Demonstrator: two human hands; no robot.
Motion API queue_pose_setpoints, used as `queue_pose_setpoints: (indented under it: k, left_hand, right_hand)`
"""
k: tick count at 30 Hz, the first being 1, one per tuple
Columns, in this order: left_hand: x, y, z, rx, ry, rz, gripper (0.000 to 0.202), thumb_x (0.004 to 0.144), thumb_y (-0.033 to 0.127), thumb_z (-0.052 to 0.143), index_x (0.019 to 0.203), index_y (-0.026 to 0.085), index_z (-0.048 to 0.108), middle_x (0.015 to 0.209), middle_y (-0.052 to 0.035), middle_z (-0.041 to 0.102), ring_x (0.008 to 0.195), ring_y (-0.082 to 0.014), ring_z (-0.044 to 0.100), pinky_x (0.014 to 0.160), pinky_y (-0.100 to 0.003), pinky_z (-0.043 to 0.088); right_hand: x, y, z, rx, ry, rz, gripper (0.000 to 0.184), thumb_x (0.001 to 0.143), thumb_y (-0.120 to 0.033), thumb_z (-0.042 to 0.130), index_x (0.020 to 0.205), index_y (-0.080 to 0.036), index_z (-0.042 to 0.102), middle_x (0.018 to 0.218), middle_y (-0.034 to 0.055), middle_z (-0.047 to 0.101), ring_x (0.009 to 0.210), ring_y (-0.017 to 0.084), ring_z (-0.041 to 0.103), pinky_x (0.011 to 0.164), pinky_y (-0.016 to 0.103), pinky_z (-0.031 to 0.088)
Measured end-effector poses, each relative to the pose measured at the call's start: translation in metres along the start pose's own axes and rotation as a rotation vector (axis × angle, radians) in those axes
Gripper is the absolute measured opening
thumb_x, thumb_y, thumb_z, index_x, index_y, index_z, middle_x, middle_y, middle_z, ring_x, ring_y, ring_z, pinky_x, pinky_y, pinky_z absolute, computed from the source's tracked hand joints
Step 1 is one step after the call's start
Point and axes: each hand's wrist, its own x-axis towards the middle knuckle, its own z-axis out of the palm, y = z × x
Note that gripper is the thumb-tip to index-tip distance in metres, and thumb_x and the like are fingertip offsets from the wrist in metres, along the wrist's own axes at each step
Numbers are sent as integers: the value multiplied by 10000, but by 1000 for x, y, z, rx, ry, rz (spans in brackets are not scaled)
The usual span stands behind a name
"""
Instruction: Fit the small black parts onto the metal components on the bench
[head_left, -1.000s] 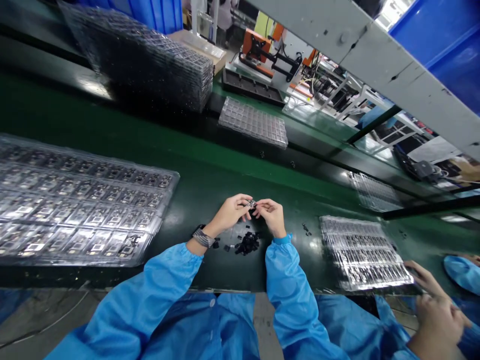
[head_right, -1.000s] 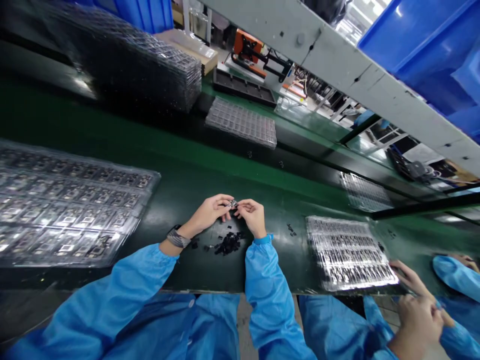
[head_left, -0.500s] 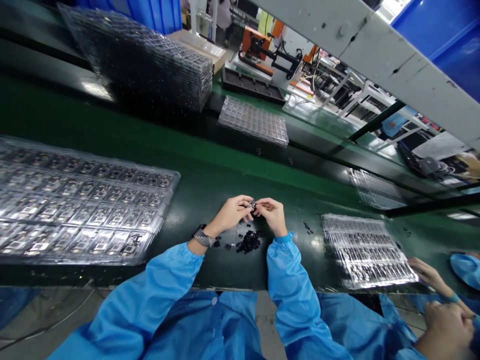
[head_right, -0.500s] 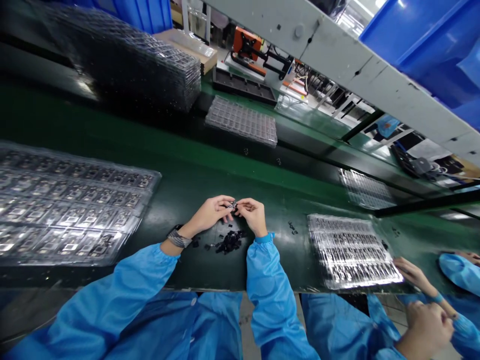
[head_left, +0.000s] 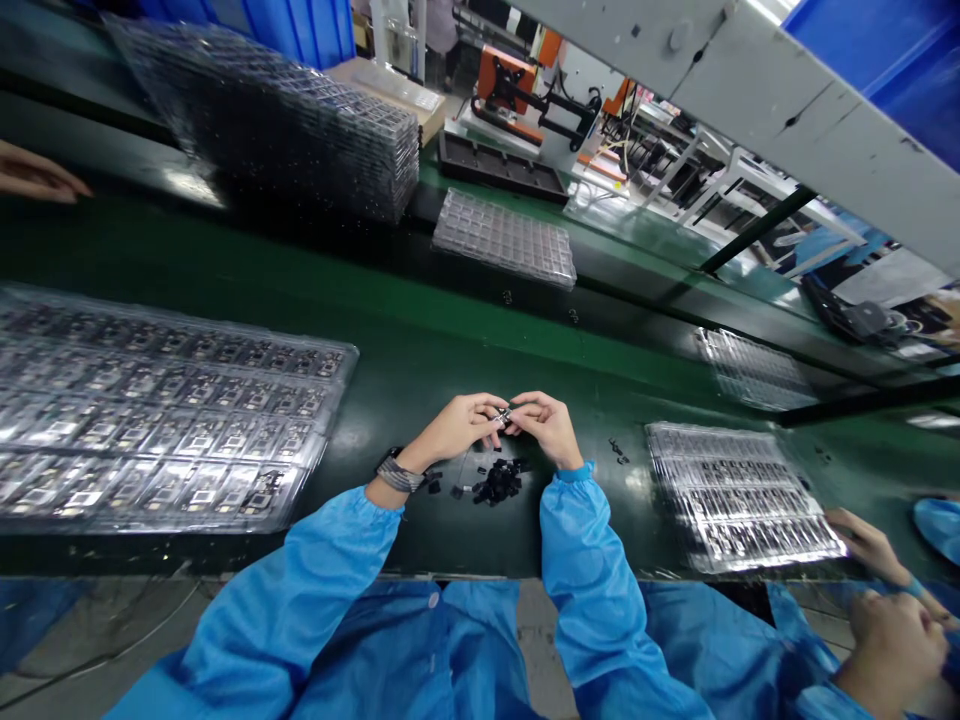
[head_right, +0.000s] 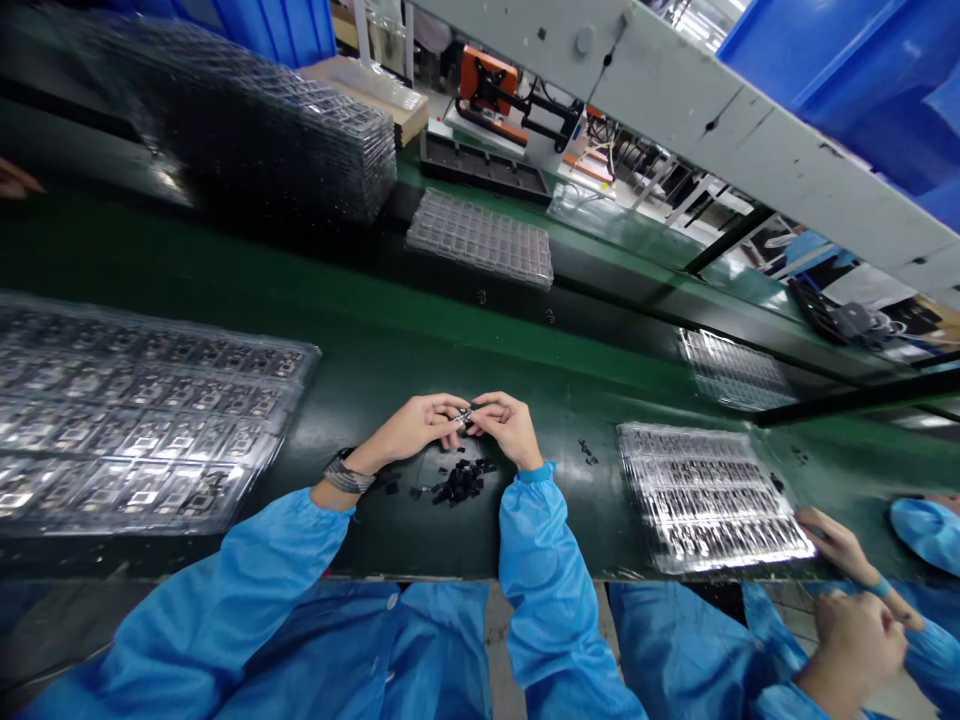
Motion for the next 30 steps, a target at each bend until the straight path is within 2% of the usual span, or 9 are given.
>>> queue_pose_setpoints:
  k: [6, 11, 15, 18, 20, 22, 24, 27, 30]
  left_hand:
    - [-1, 5, 3, -21, 15, 27, 449, 837, 378, 763, 1175, 124, 610, 816, -38, 701, 652, -184, 732, 608, -285, 573]
    - [-4, 7, 6, 26, 77, 56, 436, 851, 376, 736, 1188, 137, 596, 811, -32, 704, 688, -199, 747, 598, -270, 567]
    - [-4, 4, 7, 92, 41, 64, 387, 854, 349, 719, 1165, 136, 628, 780, -32, 712, 689, -198, 749, 619, -270, 569]
    - [-2, 5, 10, 91, 62, 65, 404, 842, 348, 728, 1177, 140, 638, 761, -17, 698, 676, -198, 745, 612, -272, 566]
    - [-7, 14, 14, 78, 103, 72, 402, 834, 334, 733, 1173, 135, 647, 729, 0, 670, 654, -196, 740, 594, -264, 551]
    - [-22, 29, 20, 77, 154, 93, 379, 831, 295, 729, 1168, 134, 662, 701, 14, 637, 616, -181, 725, 572, -251, 523]
    - [-49, 47, 24, 76, 192, 104, 363, 836, 263, 727, 1178, 149, 679, 700, 16, 624, 587, -165, 708, 565, -249, 506]
    - [-110, 75, 26, 133, 247, 63, 354, 849, 281, 743, 1194, 210, 708, 748, 0, 646, 585, -160, 693, 581, -265, 520]
    - [-180, 94, 9, 332, 436, 2, 350, 857, 340, 748, 1189, 230, 730, 775, -7, 659, 561, -135, 647, 550, -252, 518]
  right_hand:
    - [2, 6, 3, 44, 38, -43, 348, 775, -402, 853, 989, -189, 680, 760, 24, 760, 649, 175, 723, 636, 281, 581]
    - [4, 8, 7, 4, 33, 12, 332, 805, -484, 803, 882, -184, 684, 722, 15, 724, 534, 126, 612, 504, 235, 489]
    - [5, 8, 10, -51, 19, 66, 375, 772, -516, 819, 744, -184, 646, 632, -6, 670, 480, 97, 521, 472, 214, 415]
    - [5, 9, 11, -38, 19, 70, 422, 800, -577, 776, 735, -182, 642, 634, 3, 658, 497, 104, 524, 495, 223, 422]
    - [3, 8, 11, -21, 44, 51, 462, 847, -632, 703, 752, -183, 643, 653, 13, 654, 515, 116, 536, 511, 236, 439]
    - [1, 5, 10, -9, 85, 32, 488, 883, -664, 640, 804, -182, 661, 683, 25, 658, 530, 127, 551, 510, 243, 444]
    - [0, 4, 8, -26, 125, 41, 502, 888, -671, 627, 846, -174, 686, 691, 38, 662, 532, 130, 555, 482, 236, 422]
    - [5, 9, 2, -99, 174, 49, 488, 812, -644, 732, 814, -157, 699, 677, 49, 662, 519, 123, 538, 465, 227, 416]
    - [7, 14, 1, -178, 168, 30, 498, 773, -642, 767, 812, -149, 709, 682, 60, 669, 514, 122, 528, 455, 227, 410]
